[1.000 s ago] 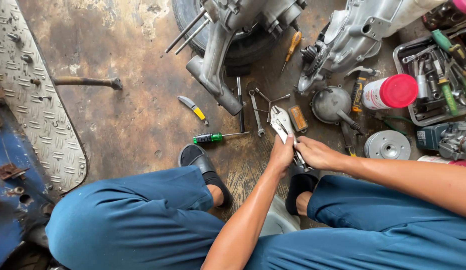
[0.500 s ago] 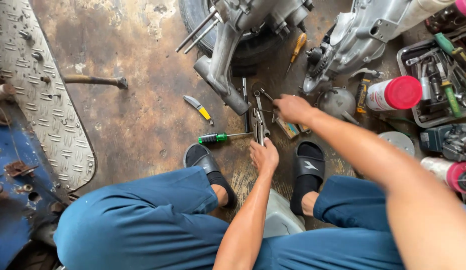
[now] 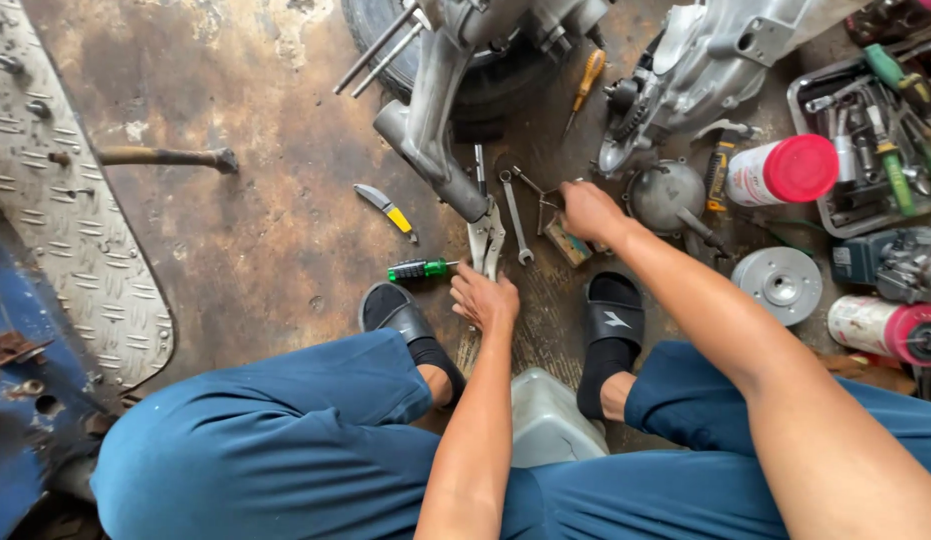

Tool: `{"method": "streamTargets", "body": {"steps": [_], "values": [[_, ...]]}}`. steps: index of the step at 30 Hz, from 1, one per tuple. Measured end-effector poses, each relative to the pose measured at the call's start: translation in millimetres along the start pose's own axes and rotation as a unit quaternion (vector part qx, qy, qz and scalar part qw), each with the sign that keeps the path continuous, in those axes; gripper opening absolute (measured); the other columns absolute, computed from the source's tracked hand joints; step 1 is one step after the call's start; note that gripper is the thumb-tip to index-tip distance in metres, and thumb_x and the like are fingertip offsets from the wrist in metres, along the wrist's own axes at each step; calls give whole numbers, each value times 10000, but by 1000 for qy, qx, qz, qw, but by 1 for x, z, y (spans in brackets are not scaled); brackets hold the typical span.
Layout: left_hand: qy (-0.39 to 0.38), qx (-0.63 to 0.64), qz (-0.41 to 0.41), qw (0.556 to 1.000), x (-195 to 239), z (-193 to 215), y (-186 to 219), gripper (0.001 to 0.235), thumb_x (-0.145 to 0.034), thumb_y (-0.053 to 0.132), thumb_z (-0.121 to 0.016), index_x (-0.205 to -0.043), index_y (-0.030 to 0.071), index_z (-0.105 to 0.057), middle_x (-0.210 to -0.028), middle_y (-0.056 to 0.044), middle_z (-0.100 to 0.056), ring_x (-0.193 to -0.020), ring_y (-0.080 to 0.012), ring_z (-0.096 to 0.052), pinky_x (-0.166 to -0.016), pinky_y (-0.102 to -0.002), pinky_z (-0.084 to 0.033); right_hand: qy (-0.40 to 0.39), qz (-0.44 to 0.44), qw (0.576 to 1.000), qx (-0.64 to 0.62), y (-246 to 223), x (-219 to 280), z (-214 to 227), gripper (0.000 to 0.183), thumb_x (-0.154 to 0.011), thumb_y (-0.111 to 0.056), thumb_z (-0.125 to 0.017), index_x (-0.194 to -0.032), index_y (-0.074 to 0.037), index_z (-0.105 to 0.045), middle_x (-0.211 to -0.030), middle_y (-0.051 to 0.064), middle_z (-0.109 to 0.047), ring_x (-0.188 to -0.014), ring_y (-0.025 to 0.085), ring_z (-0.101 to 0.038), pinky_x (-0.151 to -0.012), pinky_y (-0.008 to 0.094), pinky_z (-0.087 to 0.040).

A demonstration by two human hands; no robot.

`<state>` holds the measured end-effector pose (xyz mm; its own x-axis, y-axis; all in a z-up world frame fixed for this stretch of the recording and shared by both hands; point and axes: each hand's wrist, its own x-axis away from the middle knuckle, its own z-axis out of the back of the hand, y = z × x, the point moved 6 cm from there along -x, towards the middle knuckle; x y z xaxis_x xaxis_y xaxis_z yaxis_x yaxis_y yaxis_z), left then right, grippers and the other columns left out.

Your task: The person sits on the workshop floor and uses wrenches and a socket driver to loosen and remove bolts from a scooter engine mounted on a scooter frame. They handle removed bolts and small parts, set pieces aside, open a small parts box, and use pliers on a component near the engine.

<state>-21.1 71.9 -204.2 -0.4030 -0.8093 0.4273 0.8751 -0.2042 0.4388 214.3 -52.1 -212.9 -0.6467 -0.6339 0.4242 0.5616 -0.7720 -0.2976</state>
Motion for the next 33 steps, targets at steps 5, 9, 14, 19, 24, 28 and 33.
{"method": "streamTargets", "body": {"steps": [5, 9, 14, 19, 24, 28, 33], "values": [[35, -10, -5, 999, -7, -19, -17, 679, -807, 288, -780, -1363, 139, -421, -1167, -95, -508, -1173, -326, -519, -946, -477, -440, 18, -23, 999, -34, 20, 21, 13, 382, -806, -198, -762, -1090, 45, -684, -1065, 294, -698, -1060, 490, -691, -898, 556, -579], [43, -15, -1, 999, -9, -24, -18, 670, -819, 280, -786, -1353, 136, -409, -1212, -85, -454, -1204, -324, -485, -959, -466, -433, 40, -53, 996, -54, 17, 39, -28, 452, -794, -220, -829, -1150, 29, -704, -1228, 306, -642, -1131, 484, -670, -943, 526, -568], [41, -39, -1, 998, -6, -20, -12, 641, -838, 281, -769, -1344, 118, -410, -1208, -94, -439, -1207, -337, -483, -955, -469, -438, 133, -90, 987, -29, -38, 76, -26, 404, -822, -164, -804, -1122, 70, -666, -1253, 316, -511, -1152, 532, -560, -986, 574, -514], [41, -54, -16, 998, -3, -22, -14, 661, -845, 282, -764, -1370, 110, -400, -1177, -96, -435, -1183, -352, -495, -929, -481, -471, 176, -99, 979, 20, -30, 79, -62, 298, -797, -197, -765, -993, -46, -598, -1160, 216, -488, -1068, 459, -521, -907, 530, -469], [34, -46, 5, 998, -1, -13, -12, 718, -847, 297, -759, -1422, 97, -380, -1282, -137, -439, -1241, -364, -480, -965, -496, -455, 219, -39, 972, 69, -28, 76, -60, 331, -700, -180, -781, -918, -48, -571, -1116, 208, -519, -1008, 441, -534, -834, 512, -456], [102, -13, -14, 995, 8, 3, 5, 691, -837, 392, -694, -1390, 92, -409, -1250, -132, -438, -1230, -354, -453, -1002, -519, -361, 179, -14, 984, 0, -15, 54, -40, 352, -758, -201, -767, -990, -2, -594, -1117, 271, -529, -1076, 490, -538, -915, 552, -443], [-34, 280, -119, 952, 23, 1, 51, 327, -1035, 250, -481, -1260, 23, -548, -1052, -188, -575, -1033, -387, -622, -902, -478, -467, -113, -22, 973, -200, -16, 33, 7, 359, -720, -414, -828, -938, -148, -722, -915, 106, -775, -965, 320, -744, -833, 440, -545]]}}
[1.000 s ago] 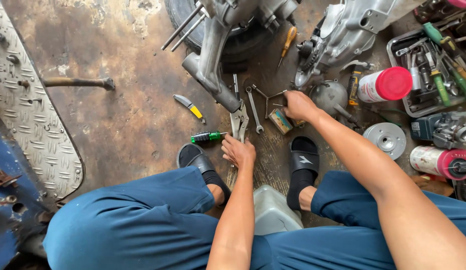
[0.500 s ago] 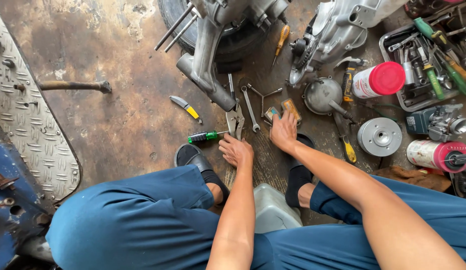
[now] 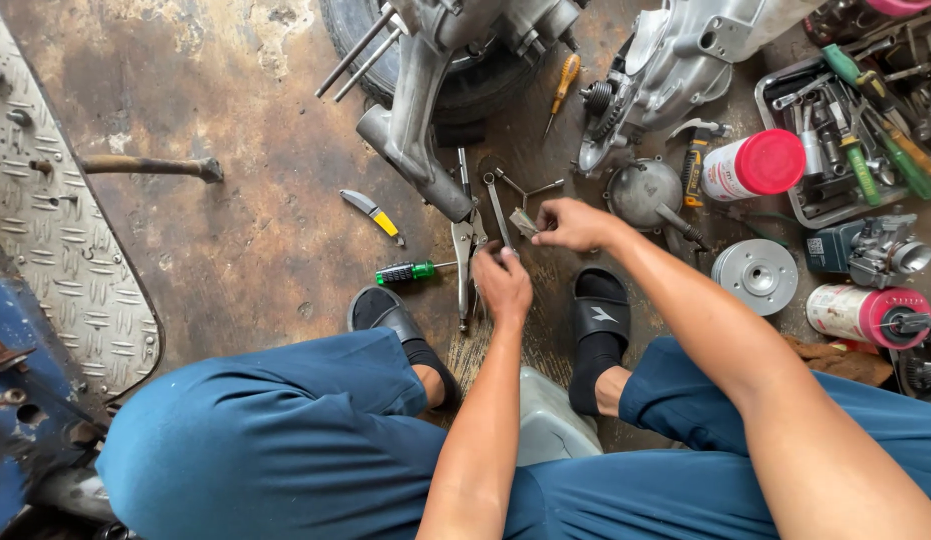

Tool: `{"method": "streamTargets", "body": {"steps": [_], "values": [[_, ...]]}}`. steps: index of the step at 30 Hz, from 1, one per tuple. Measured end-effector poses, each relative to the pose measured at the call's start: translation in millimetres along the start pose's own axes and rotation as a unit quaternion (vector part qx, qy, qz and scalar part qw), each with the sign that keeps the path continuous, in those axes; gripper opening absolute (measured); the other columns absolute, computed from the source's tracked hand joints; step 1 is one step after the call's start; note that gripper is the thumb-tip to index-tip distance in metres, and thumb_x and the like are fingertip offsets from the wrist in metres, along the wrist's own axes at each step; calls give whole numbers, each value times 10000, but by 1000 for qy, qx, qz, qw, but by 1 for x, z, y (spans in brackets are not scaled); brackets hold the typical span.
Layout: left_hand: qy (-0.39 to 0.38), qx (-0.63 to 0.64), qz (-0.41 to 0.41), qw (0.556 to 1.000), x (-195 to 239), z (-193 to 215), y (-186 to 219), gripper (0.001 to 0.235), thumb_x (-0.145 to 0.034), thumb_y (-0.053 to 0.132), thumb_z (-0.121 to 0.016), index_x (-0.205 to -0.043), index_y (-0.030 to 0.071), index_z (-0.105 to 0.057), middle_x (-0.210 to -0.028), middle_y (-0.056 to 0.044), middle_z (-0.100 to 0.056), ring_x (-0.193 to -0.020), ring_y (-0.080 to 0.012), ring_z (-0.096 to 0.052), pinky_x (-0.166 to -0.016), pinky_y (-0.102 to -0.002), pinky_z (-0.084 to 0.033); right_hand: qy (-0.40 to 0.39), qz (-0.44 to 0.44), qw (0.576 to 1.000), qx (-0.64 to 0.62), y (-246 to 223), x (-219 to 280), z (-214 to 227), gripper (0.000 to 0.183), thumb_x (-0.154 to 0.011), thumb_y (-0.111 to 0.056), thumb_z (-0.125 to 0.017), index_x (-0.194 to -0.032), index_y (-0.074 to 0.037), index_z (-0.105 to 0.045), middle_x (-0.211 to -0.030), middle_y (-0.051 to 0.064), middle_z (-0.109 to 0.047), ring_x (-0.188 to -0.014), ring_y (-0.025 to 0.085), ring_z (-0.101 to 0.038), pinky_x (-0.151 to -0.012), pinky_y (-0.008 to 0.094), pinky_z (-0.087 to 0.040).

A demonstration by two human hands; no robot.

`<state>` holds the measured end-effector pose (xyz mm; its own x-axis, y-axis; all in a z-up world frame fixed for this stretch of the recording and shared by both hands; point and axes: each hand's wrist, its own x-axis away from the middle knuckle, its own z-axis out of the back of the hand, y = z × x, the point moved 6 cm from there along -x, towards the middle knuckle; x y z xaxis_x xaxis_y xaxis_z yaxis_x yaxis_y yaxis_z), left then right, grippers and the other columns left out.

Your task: The person sits on the workshop floor and uses wrenches and a socket driver to loosen and remove bolts from a scooter engine mounted on a scooter frame. They handle removed bolts and small parts, set pieces aside, open a small parts box, and use pliers on a component near the engine.

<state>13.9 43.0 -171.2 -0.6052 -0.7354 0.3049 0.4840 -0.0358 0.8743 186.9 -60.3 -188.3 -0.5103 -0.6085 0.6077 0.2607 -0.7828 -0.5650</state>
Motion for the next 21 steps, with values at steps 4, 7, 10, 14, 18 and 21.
{"method": "streamTargets", "body": {"steps": [4, 7, 10, 14, 18, 21], "values": [[-81, 199, 135, 967, -6, -16, 23, 469, -1040, 276, -500, -1347, -74, -562, -1139, -332, -691, -1014, -395, -733, -811, -436, -607, -21, 4, 1000, 1, -15, 3, 29, 422, -700, -449, -853, -977, -151, -740, -929, 118, -783, -958, 308, -743, -834, 432, -550], [-144, 380, 139, 903, -12, -18, 50, 620, -1066, 373, -522, -1543, 0, -391, -1457, -399, -455, -1281, -528, -540, -1006, -586, -494, -10, 11, 1000, -3, -28, 8, 46, 413, -716, -479, -854, -984, -184, -746, -914, 70, -781, -932, 268, -743, -821, 413, -550], [-175, 386, 128, 897, -22, -24, 45, 747, -1033, 420, -620, -1572, -5, -327, -1547, -382, -336, -1333, -539, -483, -1029, -604, -470, -29, 20, 999, -10, -48, 19, 58, 413, -766, -474, -828, -1025, -164, -742, -949, 72, -782, -982, 267, -735, -858, 417, -553], [-165, 365, 69, 914, -33, -30, 26, 575, -1042, 352, -647, -1462, -14, -504, -1377, -310, -538, -1186, -395, -601, -955, -516, -553, -36, 27, 999, -25, -62, 31, 64, 378, -788, -459, -807, -1015, -169, -722, -955, 54, -783, -987, 238, -732, -868, 405, -552], [-171, 321, 18, 931, -28, -11, 60, 501, -1071, 295, -552, -1444, -36, -505, -1362, -345, -559, -1191, -448, -613, -929, -589, -566, -16, 45, 998, -32, -71, 42, 74, 355, -808, -452, -788, -989, -157, -711, -928, 67, -767, -954, 236, -728, -852, 402, -550], [-186, 391, 10, 901, -22, -14, 75, 445, -1092, 249, -526, -1473, 19, -507, -1380, -256, -594, -1206, -356, -610, -984, -581, -541, -15, 96, 992, -85, -91, 66, 94, 280, -806, -311, -786, -929, -80, -686, -1129, 125, -759, -1008, 275, -721, -871, 417, -565]]}}
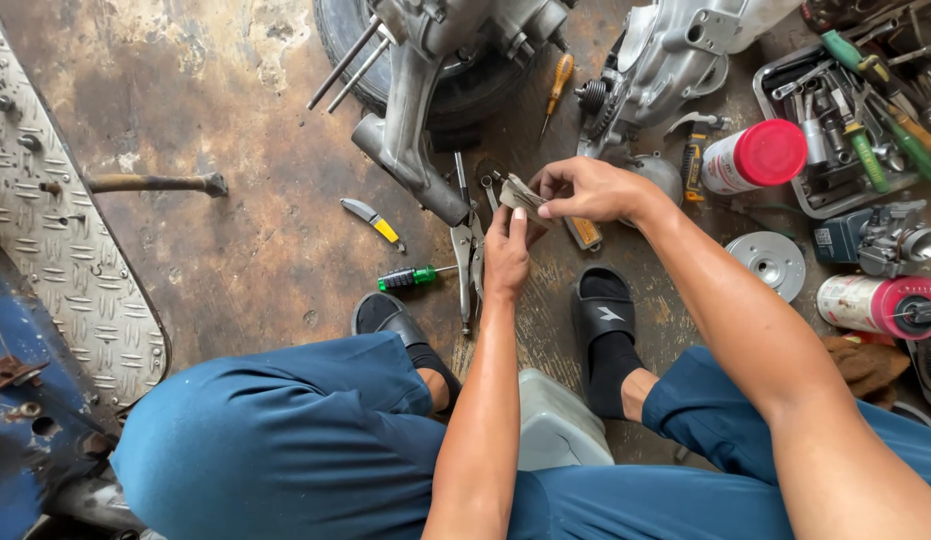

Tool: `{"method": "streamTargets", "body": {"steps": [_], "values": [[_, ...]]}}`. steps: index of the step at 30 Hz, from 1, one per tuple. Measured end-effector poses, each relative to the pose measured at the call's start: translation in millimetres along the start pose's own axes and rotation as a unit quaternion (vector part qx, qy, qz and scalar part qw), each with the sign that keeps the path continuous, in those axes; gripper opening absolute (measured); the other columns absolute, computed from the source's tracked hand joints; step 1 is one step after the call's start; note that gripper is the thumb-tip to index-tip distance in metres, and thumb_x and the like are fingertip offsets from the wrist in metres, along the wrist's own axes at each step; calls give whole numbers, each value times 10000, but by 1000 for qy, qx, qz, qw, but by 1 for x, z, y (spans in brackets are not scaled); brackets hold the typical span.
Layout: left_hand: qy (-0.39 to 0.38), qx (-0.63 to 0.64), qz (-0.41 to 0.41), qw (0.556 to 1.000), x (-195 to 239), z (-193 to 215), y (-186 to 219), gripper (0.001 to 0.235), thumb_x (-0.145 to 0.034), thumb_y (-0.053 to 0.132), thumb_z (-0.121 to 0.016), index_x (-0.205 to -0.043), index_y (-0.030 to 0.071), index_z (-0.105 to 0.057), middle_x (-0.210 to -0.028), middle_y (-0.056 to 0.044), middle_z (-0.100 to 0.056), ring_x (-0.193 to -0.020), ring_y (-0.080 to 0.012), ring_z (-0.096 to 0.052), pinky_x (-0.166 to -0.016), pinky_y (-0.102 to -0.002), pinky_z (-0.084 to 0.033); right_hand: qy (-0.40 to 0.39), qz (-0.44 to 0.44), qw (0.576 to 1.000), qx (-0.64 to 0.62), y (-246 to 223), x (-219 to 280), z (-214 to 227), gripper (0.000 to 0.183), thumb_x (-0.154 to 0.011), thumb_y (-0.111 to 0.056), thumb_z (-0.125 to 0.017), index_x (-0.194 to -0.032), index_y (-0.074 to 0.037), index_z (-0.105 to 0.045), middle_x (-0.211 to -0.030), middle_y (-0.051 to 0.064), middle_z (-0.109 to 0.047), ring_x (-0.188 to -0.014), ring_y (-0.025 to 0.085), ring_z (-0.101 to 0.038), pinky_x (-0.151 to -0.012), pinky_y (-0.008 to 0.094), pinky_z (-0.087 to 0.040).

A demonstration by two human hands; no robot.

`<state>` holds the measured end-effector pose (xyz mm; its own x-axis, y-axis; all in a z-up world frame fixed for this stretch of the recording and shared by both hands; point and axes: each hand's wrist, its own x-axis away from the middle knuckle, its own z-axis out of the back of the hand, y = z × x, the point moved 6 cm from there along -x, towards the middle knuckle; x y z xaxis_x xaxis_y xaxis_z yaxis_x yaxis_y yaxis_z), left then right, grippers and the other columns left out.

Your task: The person sits on the workshop floor and uses wrenches and a socket driver to loosen and remove bolts from a scooter engine mounted on a scooter frame. They handle removed bolts and small parts, set pieces aside, open a small parts box, and use pliers on a component near the engine.

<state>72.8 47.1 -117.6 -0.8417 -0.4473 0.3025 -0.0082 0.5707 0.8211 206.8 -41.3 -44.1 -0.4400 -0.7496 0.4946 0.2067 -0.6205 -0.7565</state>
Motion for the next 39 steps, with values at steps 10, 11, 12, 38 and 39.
{"method": "streamTargets", "body": {"steps": [10, 11, 12, 38, 39], "values": [[2, 8, -34, 999, -10, 2, -8, 419, -1111, 196, -431, -1500, 57, -501, -1412, -202, -593, -1255, -312, -583, -1014, -557, -532, 47, 105, 993, 1, -24, 2, 7, 252, -806, -188, -822, -903, -13, -669, -1211, 175, -677, -1045, 328, -703, -891, 403, -594], [1, 6, -38, 999, -10, 2, -7, 417, -1111, 192, -434, -1501, 65, -504, -1412, -195, -596, -1254, -301, -584, -1015, -560, -530, 49, 109, 993, 11, -24, 0, 7, 242, -801, -189, -824, -889, -26, -669, -1192, 163, -683, -1023, 324, -707, -877, 394, -597], [0, 4, -43, 999, -10, 2, -7, 415, -1110, 187, -437, -1502, 74, -508, -1412, -187, -600, -1253, -290, -585, -1015, -562, -527, 51, 112, 992, 21, -25, -1, 7, 234, -796, -191, -827, -875, -39, -669, -1174, 152, -690, -1000, 320, -711, -863, 384, -599], [64, -150, -86, 983, -5, 13, -2, 216, -1067, 296, -590, -1138, 151, -733, -1039, -127, -757, -1014, -181, -671, -918, -429, -541, 61, 43, 987, -140, 10, -17, -7, 271, -912, -199, -796, -1027, -9, -642, -1127, 189, -720, -928, 218, -716, -805, 346, -587], [61, -109, -77, 989, -6, 13, -5, 225, -1071, 303, -587, -1146, 149, -732, -1040, -133, -757, -1012, -158, -660, -902, -407, -557, 61, 28, 992, -108, 12, -19, -6, 281, -918, -254, -797, -1027, -33, -664, -1075, 150, -742, -927, 219, -730, -788, 354, -584]]}}
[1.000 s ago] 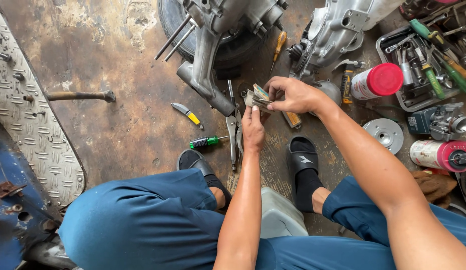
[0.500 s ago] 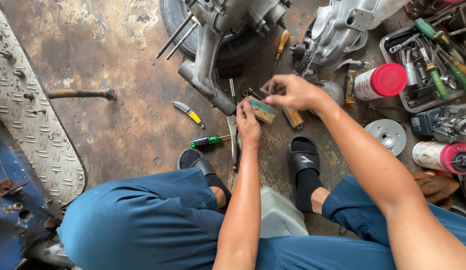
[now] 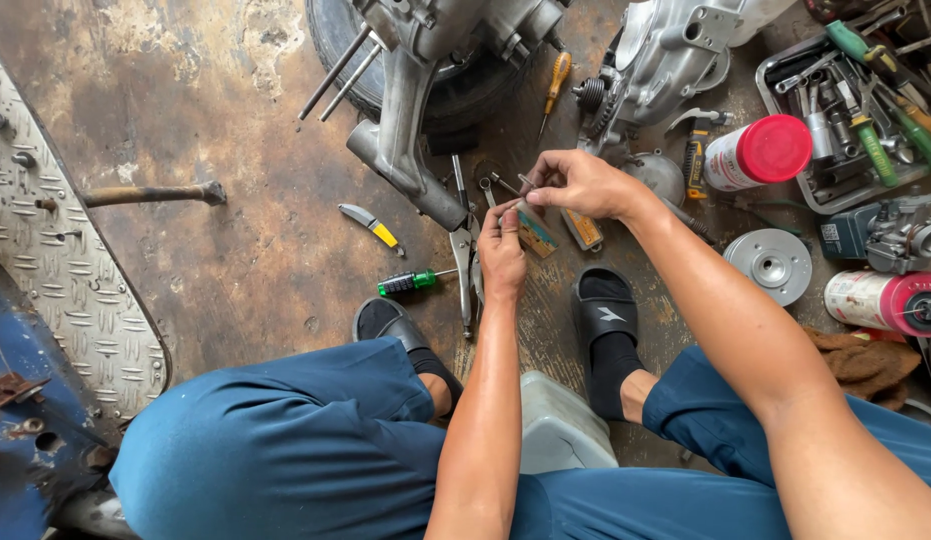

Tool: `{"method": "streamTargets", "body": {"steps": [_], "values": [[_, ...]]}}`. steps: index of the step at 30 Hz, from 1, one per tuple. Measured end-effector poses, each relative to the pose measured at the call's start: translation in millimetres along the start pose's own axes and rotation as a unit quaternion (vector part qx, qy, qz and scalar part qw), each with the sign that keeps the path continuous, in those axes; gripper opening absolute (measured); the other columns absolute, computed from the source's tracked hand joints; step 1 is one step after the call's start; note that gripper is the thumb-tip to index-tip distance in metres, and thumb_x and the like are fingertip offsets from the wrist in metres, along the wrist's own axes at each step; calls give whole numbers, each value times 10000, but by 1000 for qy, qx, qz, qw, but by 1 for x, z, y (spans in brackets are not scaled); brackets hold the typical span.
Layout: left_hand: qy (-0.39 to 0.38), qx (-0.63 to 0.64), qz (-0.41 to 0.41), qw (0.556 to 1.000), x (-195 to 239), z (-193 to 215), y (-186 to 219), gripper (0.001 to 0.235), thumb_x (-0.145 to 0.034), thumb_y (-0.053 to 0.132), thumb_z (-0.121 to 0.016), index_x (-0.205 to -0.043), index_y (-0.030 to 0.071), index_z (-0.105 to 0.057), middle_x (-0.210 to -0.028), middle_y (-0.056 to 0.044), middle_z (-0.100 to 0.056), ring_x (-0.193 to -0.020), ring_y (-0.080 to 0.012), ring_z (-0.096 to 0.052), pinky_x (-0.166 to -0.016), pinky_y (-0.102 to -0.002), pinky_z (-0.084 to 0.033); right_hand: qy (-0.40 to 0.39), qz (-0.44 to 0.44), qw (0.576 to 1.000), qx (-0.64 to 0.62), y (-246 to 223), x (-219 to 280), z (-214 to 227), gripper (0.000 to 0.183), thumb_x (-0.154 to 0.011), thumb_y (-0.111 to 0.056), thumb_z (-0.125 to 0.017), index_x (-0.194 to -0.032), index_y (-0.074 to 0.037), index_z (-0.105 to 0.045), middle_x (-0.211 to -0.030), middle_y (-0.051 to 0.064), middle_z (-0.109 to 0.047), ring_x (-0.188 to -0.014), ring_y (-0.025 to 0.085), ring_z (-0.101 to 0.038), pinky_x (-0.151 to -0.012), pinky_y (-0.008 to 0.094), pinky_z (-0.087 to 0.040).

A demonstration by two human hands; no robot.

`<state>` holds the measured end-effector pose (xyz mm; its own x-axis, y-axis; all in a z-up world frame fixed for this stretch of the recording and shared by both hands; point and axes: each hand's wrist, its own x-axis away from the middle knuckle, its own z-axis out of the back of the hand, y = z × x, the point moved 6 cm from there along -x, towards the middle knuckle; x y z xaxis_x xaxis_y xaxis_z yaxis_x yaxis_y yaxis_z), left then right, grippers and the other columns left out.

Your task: The person sits on the workshop floor and uses wrenches and a socket driver to loosen and remove bolts from a scooter engine mounted on a scooter frame. They handle removed bolts and small parts, set pieces aside, open a small parts box, and use pliers on a component near the engine.

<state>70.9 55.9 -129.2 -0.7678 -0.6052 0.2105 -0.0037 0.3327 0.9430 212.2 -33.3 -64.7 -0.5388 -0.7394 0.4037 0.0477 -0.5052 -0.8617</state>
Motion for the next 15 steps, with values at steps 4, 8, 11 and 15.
{"method": "streamTargets", "body": {"steps": [4, 8, 11, 15], "values": [[24, 143, 62, 988, 4, 2, -12, 330, -1088, 357, -557, -1148, 47, -654, -1094, -204, -748, -970, -253, -736, -872, -388, -601, 36, -82, 980, 176, 53, -5, 14, 270, -940, -384, -736, -1026, -130, -703, -918, 36, -774, -924, 197, -746, -795, 373, -577], [41, -237, 178, 954, 12, 25, -48, 471, -999, 501, -602, -1249, 114, -701, -1097, -247, -723, -1095, -434, -674, -958, -546, -518, 66, -125, 917, 372, 179, -12, 2, 363, -854, -318, -762, -1088, -43, -726, -1036, 211, -739, -1001, 383, -739, -832, 472, -615], [15, -368, 206, 907, 17, 33, -89, 388, -941, 533, -638, -1163, 235, -748, -1052, -128, -762, -1096, -386, -691, -948, -491, -539, 128, -134, 900, 395, 186, 7, -16, 370, -872, -252, -726, -1134, 1, -662, -1164, 245, -603, -1002, 464, -692, -825, 546, -609], [-16, -430, 218, 876, 29, 36, -123, 293, -914, 550, -666, -1095, 338, -757, -1023, 1, -781, -1088, -266, -718, -933, -404, -569, 182, -208, 913, 301, 193, 22, -39, 438, -918, -347, -726, -1184, -19, -612, -1360, 233, -398, -1188, 526, -564, -923, 635, -546]]}}
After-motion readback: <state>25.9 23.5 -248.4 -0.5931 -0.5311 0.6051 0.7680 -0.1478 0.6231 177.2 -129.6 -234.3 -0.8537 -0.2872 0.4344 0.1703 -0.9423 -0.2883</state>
